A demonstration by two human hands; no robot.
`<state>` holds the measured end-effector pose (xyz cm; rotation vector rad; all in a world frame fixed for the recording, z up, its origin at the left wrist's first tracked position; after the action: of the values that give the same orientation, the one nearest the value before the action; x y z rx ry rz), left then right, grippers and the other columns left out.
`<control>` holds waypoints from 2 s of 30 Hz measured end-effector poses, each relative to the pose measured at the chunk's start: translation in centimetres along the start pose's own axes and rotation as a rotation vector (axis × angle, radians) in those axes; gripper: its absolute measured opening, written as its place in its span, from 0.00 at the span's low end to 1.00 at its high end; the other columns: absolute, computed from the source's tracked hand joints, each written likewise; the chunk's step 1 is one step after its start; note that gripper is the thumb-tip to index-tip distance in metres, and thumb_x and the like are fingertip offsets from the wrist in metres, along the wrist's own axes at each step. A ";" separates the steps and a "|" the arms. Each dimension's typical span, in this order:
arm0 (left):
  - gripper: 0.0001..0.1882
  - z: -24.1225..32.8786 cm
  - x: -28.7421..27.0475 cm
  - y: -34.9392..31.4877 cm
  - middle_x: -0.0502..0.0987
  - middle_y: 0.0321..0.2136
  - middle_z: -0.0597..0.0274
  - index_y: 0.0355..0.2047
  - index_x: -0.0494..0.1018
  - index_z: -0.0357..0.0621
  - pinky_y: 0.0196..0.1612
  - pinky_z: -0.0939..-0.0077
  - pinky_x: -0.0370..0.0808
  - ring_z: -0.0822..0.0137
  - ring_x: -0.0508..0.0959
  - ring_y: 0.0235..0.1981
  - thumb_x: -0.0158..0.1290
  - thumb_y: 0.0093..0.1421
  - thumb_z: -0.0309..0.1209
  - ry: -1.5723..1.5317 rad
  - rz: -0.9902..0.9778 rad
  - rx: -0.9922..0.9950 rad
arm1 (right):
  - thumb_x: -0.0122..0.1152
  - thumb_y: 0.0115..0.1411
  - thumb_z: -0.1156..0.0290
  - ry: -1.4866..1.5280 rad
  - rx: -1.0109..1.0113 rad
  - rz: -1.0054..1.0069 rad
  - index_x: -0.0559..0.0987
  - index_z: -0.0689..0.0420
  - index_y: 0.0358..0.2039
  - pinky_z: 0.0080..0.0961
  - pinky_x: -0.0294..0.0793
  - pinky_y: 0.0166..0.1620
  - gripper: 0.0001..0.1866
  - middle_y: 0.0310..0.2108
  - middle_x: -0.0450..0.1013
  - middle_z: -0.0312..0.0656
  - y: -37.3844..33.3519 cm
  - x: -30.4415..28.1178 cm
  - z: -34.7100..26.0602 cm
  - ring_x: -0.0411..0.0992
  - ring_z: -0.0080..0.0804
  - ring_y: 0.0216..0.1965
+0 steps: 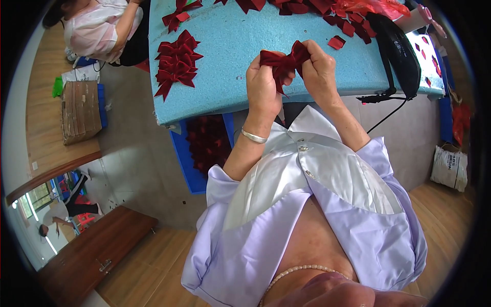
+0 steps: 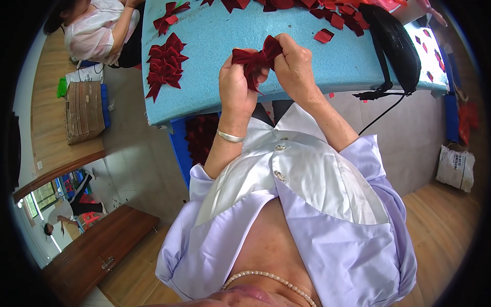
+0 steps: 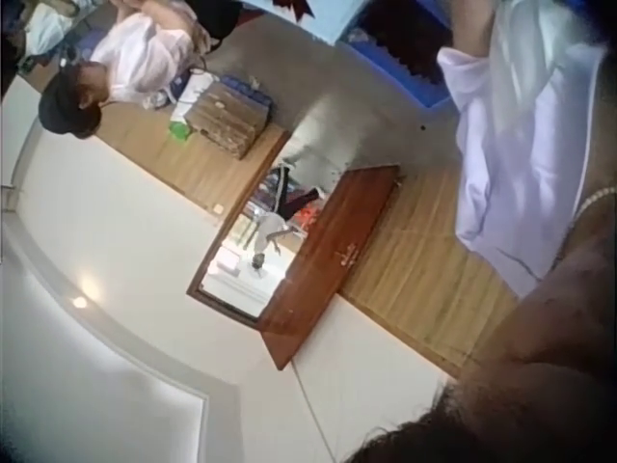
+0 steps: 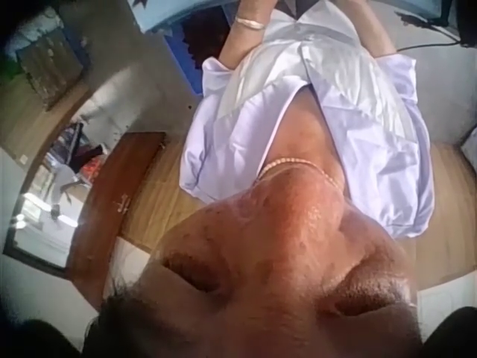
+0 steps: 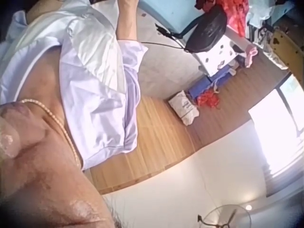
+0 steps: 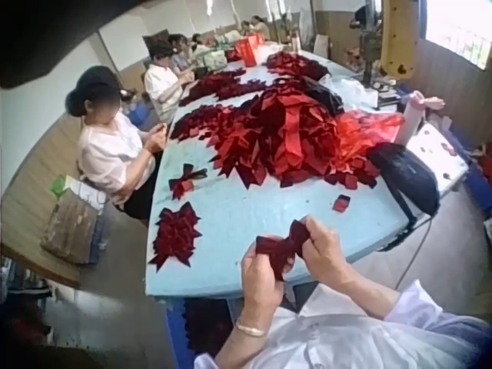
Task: Folding and tying strips of red fabric to create decorative bows.
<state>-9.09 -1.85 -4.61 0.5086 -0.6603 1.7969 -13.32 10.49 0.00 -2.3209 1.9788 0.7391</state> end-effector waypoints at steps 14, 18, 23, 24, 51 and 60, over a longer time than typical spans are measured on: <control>0.07 2.2 -0.2 1.4 0.79 0.26 0.56 0.33 0.75 0.36 0.27 0.77 0.76 0.69 0.78 0.23 0.47 0.61 0.24 0.320 -0.116 -0.056 | 0.44 0.55 0.83 0.433 0.394 -0.410 0.76 0.64 0.41 0.13 0.66 0.28 0.15 0.28 0.73 0.34 1.2 2.2 3.6 0.68 0.16 0.27; 0.08 2.2 0.8 1.9 0.78 0.24 0.53 0.35 0.72 0.36 0.24 0.74 0.76 0.65 0.79 0.19 0.43 0.62 0.24 0.297 -0.112 -0.133 | 0.43 0.54 0.83 0.408 0.403 -0.425 0.71 0.67 0.46 0.17 0.73 0.31 0.18 0.30 0.74 0.40 2.1 2.2 3.0 0.71 0.19 0.27; 0.08 2.3 1.0 2.4 0.79 0.25 0.51 0.36 0.71 0.35 0.26 0.72 0.77 0.64 0.79 0.21 0.43 0.61 0.23 0.338 -0.122 -0.190 | 0.42 0.53 0.85 0.357 0.425 -0.531 0.71 0.66 0.44 0.19 0.75 0.29 0.17 0.30 0.74 0.44 3.2 2.1 1.9 0.72 0.24 0.23; 0.08 2.5 1.1 2.6 0.79 0.25 0.52 0.35 0.71 0.35 0.27 0.71 0.77 0.64 0.79 0.22 0.43 0.60 0.22 0.369 -0.137 -0.180 | 0.41 0.53 0.85 0.329 0.399 -0.537 0.72 0.66 0.43 0.19 0.76 0.28 0.17 0.29 0.74 0.45 3.5 2.2 1.4 0.73 0.26 0.22; 0.21 5.6 2.3 3.0 0.69 0.16 0.71 0.23 0.71 0.40 0.17 0.86 0.55 0.83 0.61 0.14 0.43 0.69 0.40 0.005 0.173 0.355 | 0.45 0.58 0.80 0.363 -0.066 0.159 0.73 0.61 0.29 0.14 0.55 0.21 0.06 0.19 0.65 0.28 4.4 0.2 -2.9 0.58 0.11 0.20; 0.21 6.0 2.5 2.5 0.73 0.21 0.66 0.25 0.71 0.38 0.23 0.86 0.66 0.80 0.68 0.21 0.43 0.69 0.41 -0.025 0.207 0.383 | 0.45 0.59 0.80 0.500 -0.037 0.185 0.73 0.62 0.30 0.14 0.57 0.24 0.07 0.21 0.66 0.28 4.0 0.5 -3.2 0.58 0.12 0.23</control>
<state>-12.11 -4.62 1.02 0.7412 -0.3945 2.1301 -15.88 8.20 3.84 -2.5607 2.4105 0.2013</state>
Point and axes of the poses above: each hand's wrist, its own y-axis towards the middle knuckle, its own x-axis out of the palm, z = x × y, the point moved 10 cm from there along y, towards the middle knuckle
